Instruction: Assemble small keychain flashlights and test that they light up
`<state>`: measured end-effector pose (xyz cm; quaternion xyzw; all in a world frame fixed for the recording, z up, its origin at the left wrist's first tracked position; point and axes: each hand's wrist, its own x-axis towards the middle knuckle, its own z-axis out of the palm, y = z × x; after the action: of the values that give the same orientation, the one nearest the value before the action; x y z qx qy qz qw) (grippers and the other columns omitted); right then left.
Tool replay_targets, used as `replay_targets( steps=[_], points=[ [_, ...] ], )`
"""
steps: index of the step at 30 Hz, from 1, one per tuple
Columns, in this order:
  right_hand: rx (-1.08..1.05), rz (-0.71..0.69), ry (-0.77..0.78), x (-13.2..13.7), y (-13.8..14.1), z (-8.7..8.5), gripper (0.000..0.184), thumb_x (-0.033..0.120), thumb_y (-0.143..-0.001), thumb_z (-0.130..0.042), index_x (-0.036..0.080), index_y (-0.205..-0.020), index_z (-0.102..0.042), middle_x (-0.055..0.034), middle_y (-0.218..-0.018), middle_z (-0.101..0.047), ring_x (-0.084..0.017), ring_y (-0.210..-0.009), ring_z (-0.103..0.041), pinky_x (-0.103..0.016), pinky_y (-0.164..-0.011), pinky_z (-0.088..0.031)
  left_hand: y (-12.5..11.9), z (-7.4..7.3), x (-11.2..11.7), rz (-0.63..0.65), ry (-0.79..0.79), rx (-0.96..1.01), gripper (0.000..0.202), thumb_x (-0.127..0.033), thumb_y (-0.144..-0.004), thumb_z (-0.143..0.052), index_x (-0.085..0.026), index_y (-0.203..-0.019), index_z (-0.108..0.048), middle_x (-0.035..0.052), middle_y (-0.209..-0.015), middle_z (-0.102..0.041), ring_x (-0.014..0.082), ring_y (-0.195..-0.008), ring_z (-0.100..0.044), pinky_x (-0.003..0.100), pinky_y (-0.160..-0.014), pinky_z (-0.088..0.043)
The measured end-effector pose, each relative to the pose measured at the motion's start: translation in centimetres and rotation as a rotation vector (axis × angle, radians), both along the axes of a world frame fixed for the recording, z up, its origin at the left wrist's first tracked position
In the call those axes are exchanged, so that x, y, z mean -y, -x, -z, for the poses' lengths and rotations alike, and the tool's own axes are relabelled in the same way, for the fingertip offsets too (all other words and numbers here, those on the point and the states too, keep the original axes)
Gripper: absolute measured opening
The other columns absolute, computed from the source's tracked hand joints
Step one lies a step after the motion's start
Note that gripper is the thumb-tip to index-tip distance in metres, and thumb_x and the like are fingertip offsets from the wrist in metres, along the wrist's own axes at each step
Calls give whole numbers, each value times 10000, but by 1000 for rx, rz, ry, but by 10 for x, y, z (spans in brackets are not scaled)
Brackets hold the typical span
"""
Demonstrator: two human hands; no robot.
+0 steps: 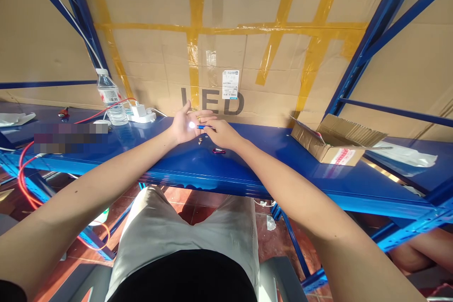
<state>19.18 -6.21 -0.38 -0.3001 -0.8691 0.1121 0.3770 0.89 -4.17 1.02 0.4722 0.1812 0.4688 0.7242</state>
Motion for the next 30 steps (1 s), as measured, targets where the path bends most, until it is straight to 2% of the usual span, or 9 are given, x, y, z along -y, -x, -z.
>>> replay_targets(
  steps=[7,21,30],
  points=[
    [-14,-16,-24,-3,0,3,350,187,-971,-526,259,-1160,-812,-41,-1360,-724,-275,-1301,-645,-490,-1148,-495,-1,1,1,4,-18,-15,869,-735,-1012,-204,-61,-1202,-718,213,-1014,-778,280,-842,-750,361,-667,-581],
    [-16,16,-6,-2,-1,1,347,187,-968,-523,258,-1176,-792,-38,-1344,-732,-269,-1290,-652,-475,-1133,-504,-2,-1,5,-3,-26,-46,881,-735,-1013,-168,-61,-1118,-726,198,-935,-772,268,-810,-744,357,-687,-594],
    [-56,-9,7,-2,-2,0,414,163,-969,-484,274,-1261,-757,-26,-1351,-731,-254,-1284,-659,-484,-1140,-495,-1,0,3,54,-22,-7,888,-727,-1014,-162,-64,-1243,-705,180,-883,-762,279,-783,-737,411,-728,-599]
  ],
)
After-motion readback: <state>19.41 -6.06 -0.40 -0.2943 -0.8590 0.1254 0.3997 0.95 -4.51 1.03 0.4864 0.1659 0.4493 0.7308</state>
